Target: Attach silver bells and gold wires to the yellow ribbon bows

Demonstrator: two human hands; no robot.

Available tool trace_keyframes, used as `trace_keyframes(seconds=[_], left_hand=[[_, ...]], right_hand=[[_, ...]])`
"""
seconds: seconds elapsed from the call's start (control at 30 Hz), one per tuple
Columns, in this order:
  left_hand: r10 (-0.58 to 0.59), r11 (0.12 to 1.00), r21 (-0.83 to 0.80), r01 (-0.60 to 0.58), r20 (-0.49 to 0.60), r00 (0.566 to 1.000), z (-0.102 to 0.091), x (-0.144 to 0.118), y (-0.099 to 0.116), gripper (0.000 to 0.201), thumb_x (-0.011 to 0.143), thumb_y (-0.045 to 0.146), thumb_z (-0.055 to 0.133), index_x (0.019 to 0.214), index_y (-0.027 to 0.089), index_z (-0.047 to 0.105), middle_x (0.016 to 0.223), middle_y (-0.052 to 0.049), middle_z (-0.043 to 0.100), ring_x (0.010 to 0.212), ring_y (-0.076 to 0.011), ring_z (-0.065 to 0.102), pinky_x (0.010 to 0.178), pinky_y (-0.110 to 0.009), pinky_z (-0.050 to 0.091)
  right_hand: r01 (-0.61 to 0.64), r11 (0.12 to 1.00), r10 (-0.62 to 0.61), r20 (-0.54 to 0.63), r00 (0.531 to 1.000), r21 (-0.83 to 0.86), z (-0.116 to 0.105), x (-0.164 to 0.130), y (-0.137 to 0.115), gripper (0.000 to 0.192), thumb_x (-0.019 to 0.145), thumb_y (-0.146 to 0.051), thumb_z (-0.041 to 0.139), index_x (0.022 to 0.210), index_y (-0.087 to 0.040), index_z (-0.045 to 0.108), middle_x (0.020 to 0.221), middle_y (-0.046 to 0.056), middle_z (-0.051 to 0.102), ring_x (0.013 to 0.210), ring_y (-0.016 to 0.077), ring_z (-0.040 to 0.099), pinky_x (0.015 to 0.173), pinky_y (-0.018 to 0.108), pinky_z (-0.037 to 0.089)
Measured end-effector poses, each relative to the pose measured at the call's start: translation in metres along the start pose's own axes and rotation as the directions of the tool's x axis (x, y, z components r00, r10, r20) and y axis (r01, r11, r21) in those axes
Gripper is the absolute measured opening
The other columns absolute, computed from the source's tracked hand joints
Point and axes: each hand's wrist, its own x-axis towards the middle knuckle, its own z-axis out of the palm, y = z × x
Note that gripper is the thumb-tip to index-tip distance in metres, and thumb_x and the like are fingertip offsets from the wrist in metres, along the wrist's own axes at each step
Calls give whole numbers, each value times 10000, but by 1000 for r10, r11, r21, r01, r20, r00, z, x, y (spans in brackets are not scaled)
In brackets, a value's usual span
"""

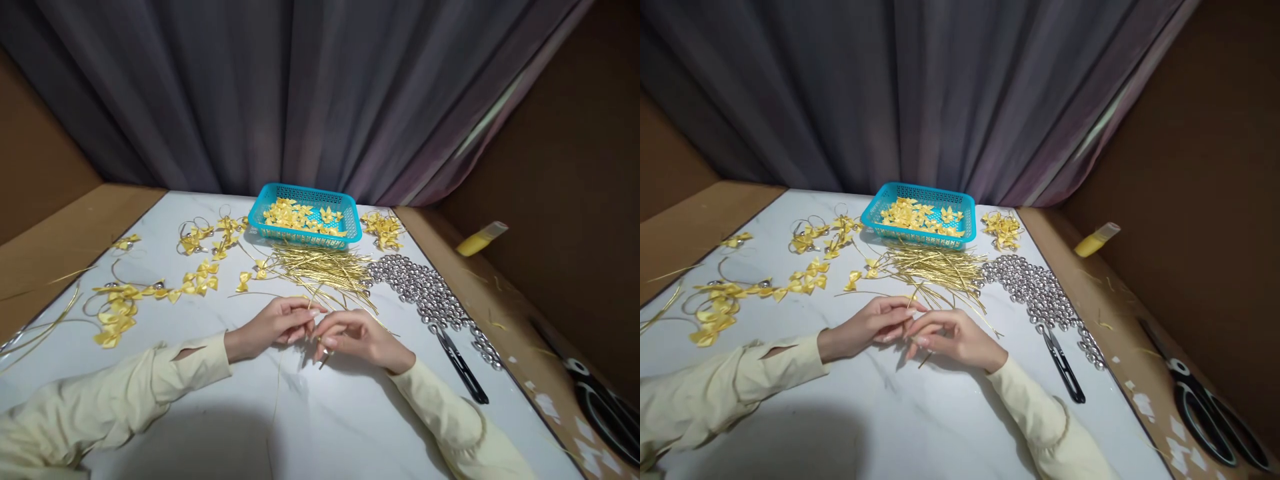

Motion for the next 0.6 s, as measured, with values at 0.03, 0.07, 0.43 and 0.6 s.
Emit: trace_keyframes(seconds=[0.03,0.07,0.43,0.6], left_hand=[[-21,998,-52,21,3,1000,-1,0,0,251,803,344,607,939,135,636,497,56,472,365,-18,267,366,-160,147],[-37,995,-87,38,7,999,-2,0,0,242,797,318,618,948,130,638,507,51,490,356,-10,262,357,-153,146],[-74,924,-375,75,15,997,-7,7,-4,164,704,214,723,739,82,632,642,-6,606,498,-33,543,512,-112,447],[-96,921,-378,97,23,995,-5,6,-4,177,717,226,719,769,74,644,660,-26,633,532,-50,579,532,-119,465]], right_hand=[[-10,1000,9,49,999,11,0,0,-1,167,837,-234,564,943,-122,629,815,84,708,757,141,650,710,296,492],[-16,1000,14,100,995,23,0,-1,-2,179,838,-223,561,963,-117,633,853,98,712,794,145,653,735,303,491],[28,1000,-28,-64,998,10,0,2,14,198,769,-226,656,944,-134,655,729,43,697,660,122,644,639,253,507],[67,995,-51,-191,980,79,6,5,15,223,749,-223,681,922,-170,551,651,-38,590,558,73,542,549,204,443]])
